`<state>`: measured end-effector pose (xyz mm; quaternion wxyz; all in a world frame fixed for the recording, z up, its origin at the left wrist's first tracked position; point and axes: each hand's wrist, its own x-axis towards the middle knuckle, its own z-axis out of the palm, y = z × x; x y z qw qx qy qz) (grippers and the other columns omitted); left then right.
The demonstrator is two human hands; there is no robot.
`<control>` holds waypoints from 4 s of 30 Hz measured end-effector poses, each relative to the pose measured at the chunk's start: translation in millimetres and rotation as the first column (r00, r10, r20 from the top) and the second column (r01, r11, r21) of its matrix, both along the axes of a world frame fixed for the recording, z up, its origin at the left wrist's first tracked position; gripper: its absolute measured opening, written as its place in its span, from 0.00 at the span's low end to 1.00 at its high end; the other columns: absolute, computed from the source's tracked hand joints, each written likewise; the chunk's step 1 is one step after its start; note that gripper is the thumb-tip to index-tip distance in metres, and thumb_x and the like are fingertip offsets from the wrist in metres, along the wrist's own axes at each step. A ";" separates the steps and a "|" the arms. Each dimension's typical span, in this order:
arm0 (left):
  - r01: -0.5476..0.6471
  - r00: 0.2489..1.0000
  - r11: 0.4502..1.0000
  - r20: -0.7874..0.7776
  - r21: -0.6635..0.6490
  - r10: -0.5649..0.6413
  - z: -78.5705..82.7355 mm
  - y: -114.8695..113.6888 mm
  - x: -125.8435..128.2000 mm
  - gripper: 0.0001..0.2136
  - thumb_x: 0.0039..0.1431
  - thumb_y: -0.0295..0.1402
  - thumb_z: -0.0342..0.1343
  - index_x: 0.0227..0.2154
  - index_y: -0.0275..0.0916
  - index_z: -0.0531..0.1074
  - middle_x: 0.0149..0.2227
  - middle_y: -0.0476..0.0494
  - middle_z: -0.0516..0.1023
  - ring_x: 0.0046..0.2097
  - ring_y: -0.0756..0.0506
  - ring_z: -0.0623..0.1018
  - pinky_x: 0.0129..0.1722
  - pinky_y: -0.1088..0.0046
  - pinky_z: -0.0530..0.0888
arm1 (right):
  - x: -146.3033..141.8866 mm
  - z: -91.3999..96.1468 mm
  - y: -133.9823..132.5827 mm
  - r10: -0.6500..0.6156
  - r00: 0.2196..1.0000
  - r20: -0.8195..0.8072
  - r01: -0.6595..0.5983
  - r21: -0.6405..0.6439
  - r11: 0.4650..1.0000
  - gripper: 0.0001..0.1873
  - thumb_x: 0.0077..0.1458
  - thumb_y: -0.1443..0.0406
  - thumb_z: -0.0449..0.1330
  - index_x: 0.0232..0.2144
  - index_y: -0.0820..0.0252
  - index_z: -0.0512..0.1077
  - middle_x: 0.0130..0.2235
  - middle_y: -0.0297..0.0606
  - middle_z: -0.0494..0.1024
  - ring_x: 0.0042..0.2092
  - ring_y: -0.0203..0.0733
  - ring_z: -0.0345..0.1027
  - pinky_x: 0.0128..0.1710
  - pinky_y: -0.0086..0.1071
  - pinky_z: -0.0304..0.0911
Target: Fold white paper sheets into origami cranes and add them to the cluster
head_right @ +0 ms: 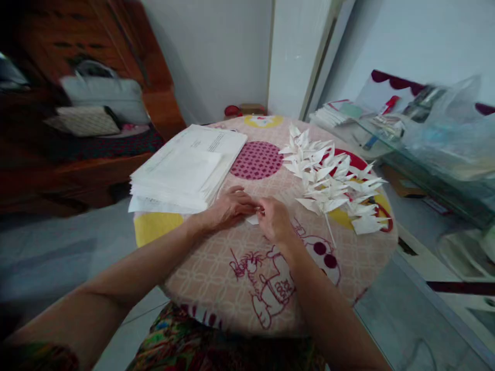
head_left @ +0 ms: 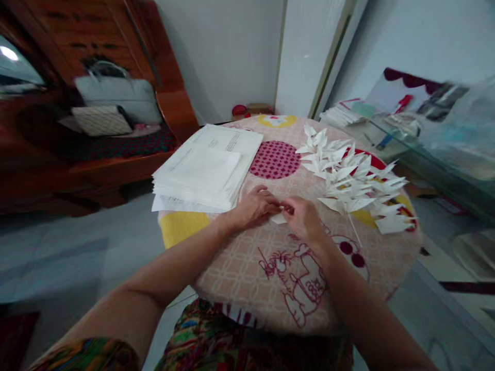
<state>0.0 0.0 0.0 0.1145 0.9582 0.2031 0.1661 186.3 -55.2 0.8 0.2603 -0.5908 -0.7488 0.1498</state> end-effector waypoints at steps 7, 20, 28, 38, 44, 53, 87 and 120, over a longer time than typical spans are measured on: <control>-0.188 0.950 0.910 0.166 -0.370 0.264 -2.7 14.5 -24.1 0.18 0.52 0.33 0.63 0.47 0.36 0.79 0.45 0.41 0.82 0.43 0.45 0.79 0.44 0.70 0.74 | 0.4 -9.6 -0.3 0.024 1.000 -0.011 -0.024 -0.020 1.000 0.09 0.50 0.72 0.66 0.37 0.61 0.80 0.36 0.40 0.77 0.36 0.40 0.70 0.38 0.32 0.64; -0.103 0.943 0.712 0.159 -0.695 0.292 3.1 18.9 -38.7 0.16 0.50 0.31 0.63 0.44 0.34 0.76 0.28 0.50 0.76 0.27 0.53 0.71 0.27 0.78 0.67 | 0.0 -9.5 -5.9 0.054 0.998 -0.044 -0.055 -0.007 0.998 0.13 0.51 0.73 0.66 0.41 0.60 0.80 0.38 0.39 0.76 0.35 0.39 0.69 0.37 0.32 0.64; -0.019 0.971 0.908 0.211 -0.419 0.117 15.5 9.6 -34.3 0.07 0.56 0.27 0.57 0.39 0.37 0.74 0.45 0.42 0.77 0.43 0.48 0.77 0.39 0.75 0.73 | 0.2 -10.3 -4.9 0.062 0.997 -0.049 -0.063 -0.007 0.998 0.11 0.52 0.72 0.65 0.39 0.59 0.80 0.37 0.38 0.75 0.35 0.39 0.68 0.37 0.32 0.63; -0.119 0.991 0.973 0.041 -0.200 0.130 11.8 15.1 -44.5 0.05 0.59 0.27 0.57 0.31 0.37 0.77 0.42 0.43 0.78 0.41 0.47 0.78 0.42 0.73 0.72 | -1.0 -7.9 -6.3 0.059 0.998 -0.014 -0.060 -0.026 0.998 0.10 0.53 0.71 0.64 0.39 0.58 0.80 0.38 0.38 0.74 0.35 0.39 0.68 0.39 0.33 0.64; -0.159 0.982 0.949 0.059 -0.273 0.181 4.7 23.6 -49.6 0.06 0.58 0.27 0.56 0.29 0.36 0.77 0.35 0.45 0.77 0.36 0.50 0.76 0.38 0.76 0.70 | 0.7 -10.4 -7.5 0.096 0.995 0.008 -0.096 -0.012 0.995 0.09 0.55 0.71 0.63 0.37 0.57 0.81 0.39 0.38 0.74 0.38 0.40 0.69 0.40 0.32 0.63; -0.257 0.960 0.899 0.010 -0.356 0.279 6.3 22.9 -49.3 0.04 0.54 0.28 0.56 0.29 0.36 0.76 0.32 0.46 0.76 0.33 0.50 0.74 0.35 0.76 0.69 | 4.5 -10.9 -9.1 0.177 0.981 0.074 -0.179 0.015 0.984 0.11 0.58 0.71 0.61 0.39 0.55 0.81 0.41 0.39 0.74 0.42 0.41 0.69 0.42 0.33 0.64; -0.388 0.884 0.730 -0.002 -0.563 0.468 12.8 24.3 -51.8 0.08 0.50 0.28 0.56 0.31 0.34 0.78 0.28 0.47 0.78 0.29 0.51 0.74 0.31 0.76 0.70 | -11.0 -2.9 -15.4 0.237 0.917 0.322 -0.232 -0.053 0.971 0.20 0.63 0.68 0.53 0.54 0.48 0.74 0.43 0.48 0.71 0.42 0.50 0.66 0.35 0.36 0.62; -0.216 0.967 0.964 0.100 -0.156 0.233 -11.2 1.7 -33.3 0.21 0.51 0.16 0.49 0.44 0.37 0.79 0.41 0.41 0.78 0.44 0.46 0.76 0.46 0.71 0.73 | 7.7 -15.9 -9.0 0.148 0.980 0.130 -0.161 0.090 0.983 0.23 0.55 0.70 0.64 0.54 0.59 0.73 0.53 0.47 0.74 0.53 0.51 0.68 0.53 0.44 0.67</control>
